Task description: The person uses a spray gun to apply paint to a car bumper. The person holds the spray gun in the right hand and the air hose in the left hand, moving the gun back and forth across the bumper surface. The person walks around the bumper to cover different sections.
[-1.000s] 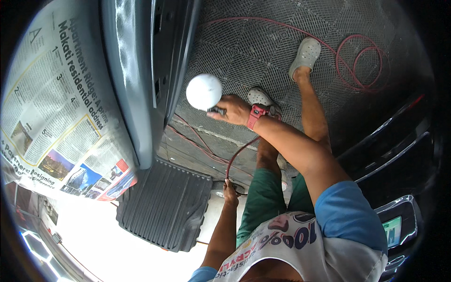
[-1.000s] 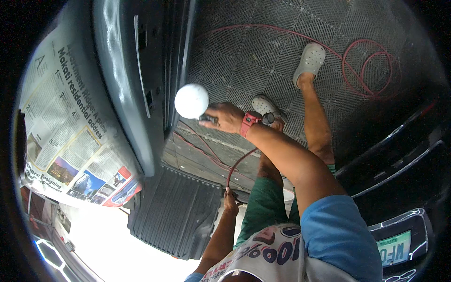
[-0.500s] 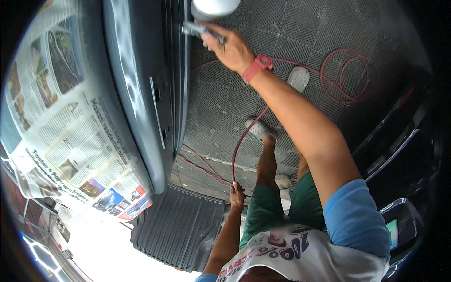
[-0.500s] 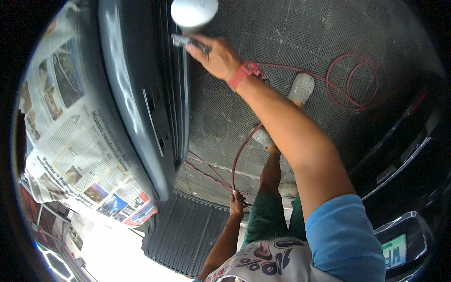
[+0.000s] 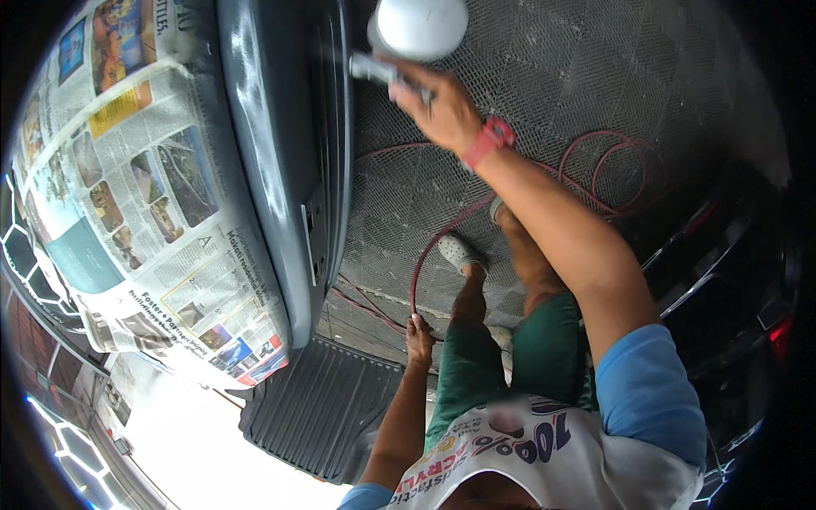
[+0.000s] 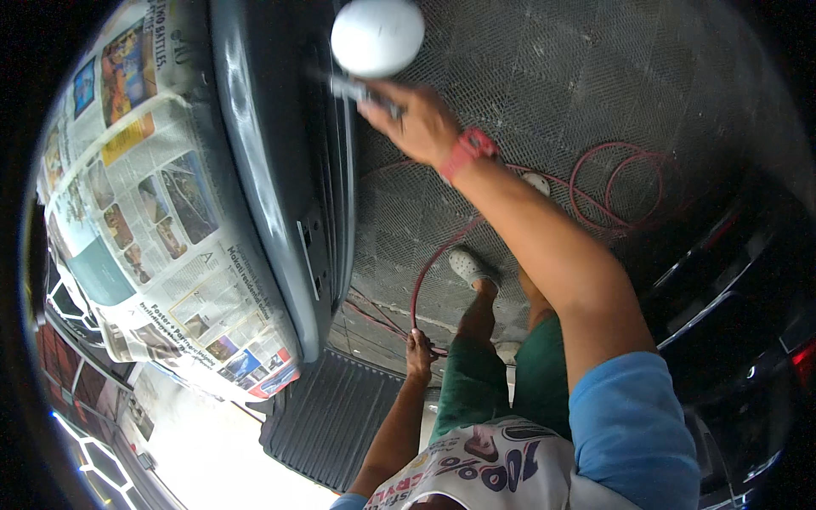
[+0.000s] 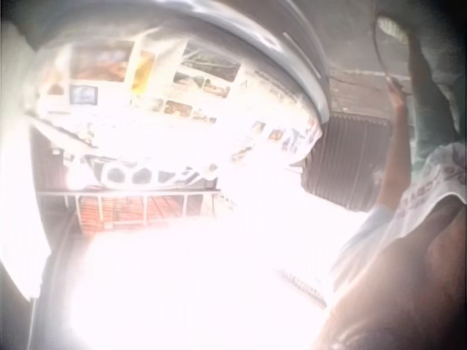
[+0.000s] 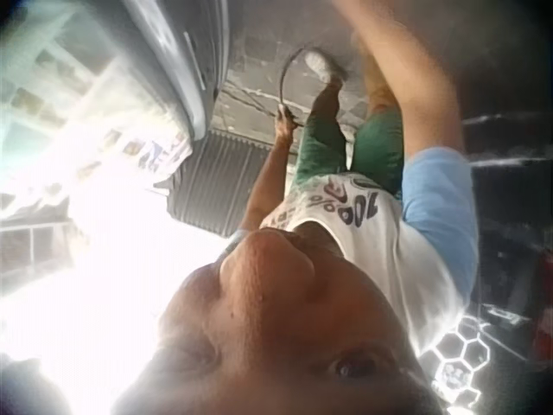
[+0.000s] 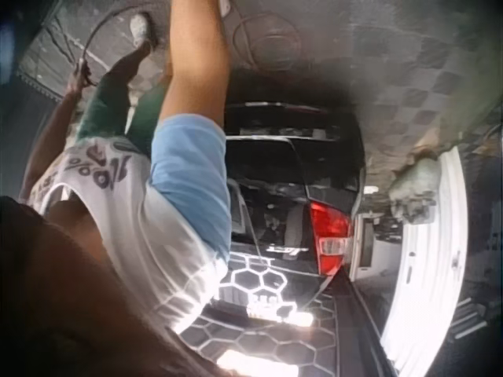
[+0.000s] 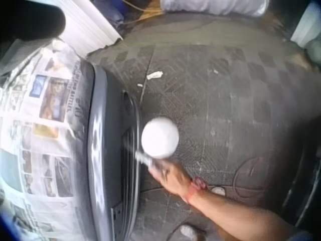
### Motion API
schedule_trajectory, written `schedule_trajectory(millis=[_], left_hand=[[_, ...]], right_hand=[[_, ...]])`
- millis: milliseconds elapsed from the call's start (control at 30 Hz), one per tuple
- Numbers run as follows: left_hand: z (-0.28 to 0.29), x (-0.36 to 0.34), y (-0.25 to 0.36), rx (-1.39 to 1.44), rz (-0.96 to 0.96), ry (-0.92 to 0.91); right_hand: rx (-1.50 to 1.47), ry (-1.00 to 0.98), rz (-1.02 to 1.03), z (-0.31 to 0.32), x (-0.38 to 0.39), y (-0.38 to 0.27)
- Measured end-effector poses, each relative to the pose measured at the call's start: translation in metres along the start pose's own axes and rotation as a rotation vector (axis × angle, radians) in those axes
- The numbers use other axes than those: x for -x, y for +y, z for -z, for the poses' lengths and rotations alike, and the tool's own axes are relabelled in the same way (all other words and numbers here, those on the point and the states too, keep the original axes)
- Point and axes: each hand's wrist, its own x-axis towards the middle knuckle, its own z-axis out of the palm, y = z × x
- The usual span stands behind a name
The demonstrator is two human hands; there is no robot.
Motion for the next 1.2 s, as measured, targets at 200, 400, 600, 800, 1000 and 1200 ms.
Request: schedule_trajectory(millis=[200,400,600,800,1000,1200], left_hand=[[-0.004,0.038,0.032,-0.373,-0.049,0.041],[-0.027,0.058,0.066,-0.244,-0.113,-0.037],[-0.055,0.038,0.088,-0.058,-0.137,-0.072],[-0.083,0.038,0.15,0.02,-0.025,-0.069],[-0.109,0.048,0.221,-0.206,-0.134,-0.12],[-0.13,0.077,0.289,-0.266,-0.163,-0.152]], right_hand=[[-0.124,-0.476,-0.057,0.014,0.051,-0.057],[-0.013,-0.159,-0.151,0.066,-0.063,-0.124],[0.102,0.066,0.076,0.086,-0.134,-0.185],[0.041,-0.383,-0.081,0.054,-0.1,-0.233],[-0.029,-0.683,-0.295,0.04,-0.127,-0.24],[0.007,-0.513,-0.293,0.068,-0.253,-0.246]])
